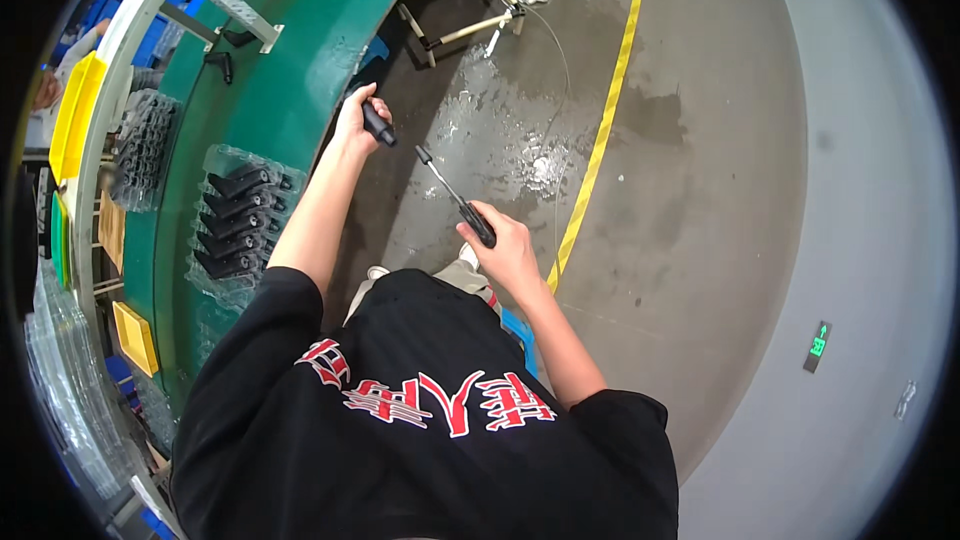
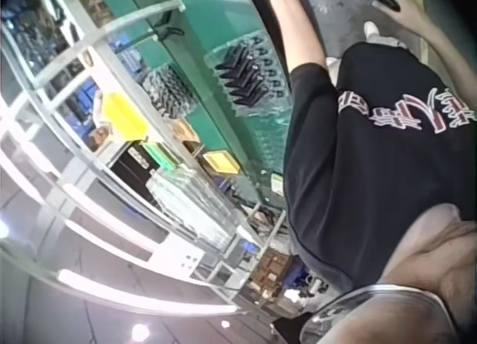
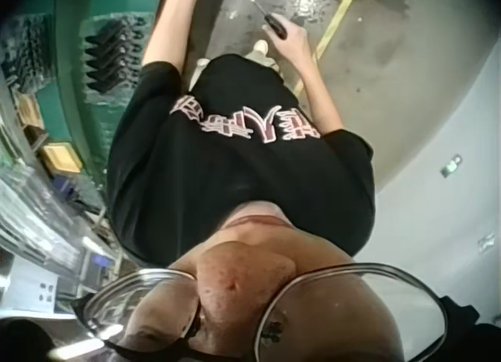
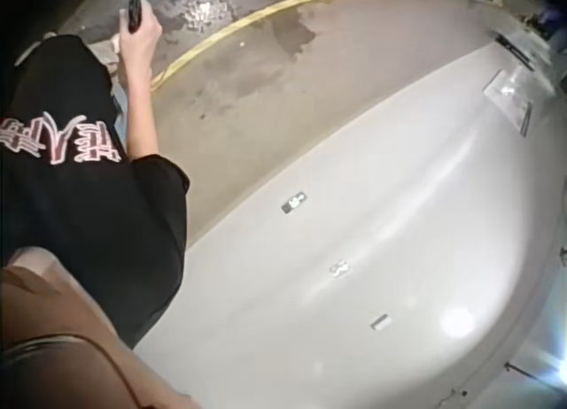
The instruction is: The person cleans black plastic parts using an air blow gun, places them into plastic organizer trays, rearranges the trays on the workbench, and blows air through additional parts with the air gun.
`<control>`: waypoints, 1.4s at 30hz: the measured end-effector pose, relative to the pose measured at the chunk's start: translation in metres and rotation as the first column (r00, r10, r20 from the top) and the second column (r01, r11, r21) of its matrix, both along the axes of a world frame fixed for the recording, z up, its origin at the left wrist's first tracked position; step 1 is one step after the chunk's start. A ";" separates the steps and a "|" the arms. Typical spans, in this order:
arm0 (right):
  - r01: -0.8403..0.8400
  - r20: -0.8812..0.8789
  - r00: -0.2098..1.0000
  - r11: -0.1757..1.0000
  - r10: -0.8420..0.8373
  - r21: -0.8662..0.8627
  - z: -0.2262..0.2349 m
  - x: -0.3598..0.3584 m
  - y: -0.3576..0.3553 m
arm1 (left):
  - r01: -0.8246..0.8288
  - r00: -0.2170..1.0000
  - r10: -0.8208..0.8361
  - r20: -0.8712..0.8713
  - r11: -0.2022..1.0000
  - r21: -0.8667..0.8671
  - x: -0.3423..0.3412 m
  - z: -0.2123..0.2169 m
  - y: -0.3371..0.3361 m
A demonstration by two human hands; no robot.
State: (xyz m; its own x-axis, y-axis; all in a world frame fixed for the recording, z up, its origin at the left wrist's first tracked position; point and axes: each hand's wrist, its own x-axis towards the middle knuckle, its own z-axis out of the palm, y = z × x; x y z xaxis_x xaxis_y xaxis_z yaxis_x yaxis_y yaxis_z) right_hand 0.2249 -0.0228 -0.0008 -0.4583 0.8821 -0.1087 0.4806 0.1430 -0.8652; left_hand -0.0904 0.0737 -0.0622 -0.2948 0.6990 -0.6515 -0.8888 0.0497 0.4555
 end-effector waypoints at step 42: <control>0.111 0.097 0.989 0.994 -0.111 0.006 -0.012 0.013 -0.004 | -0.068 0.997 0.071 0.008 0.981 -0.184 0.070 -0.030 0.014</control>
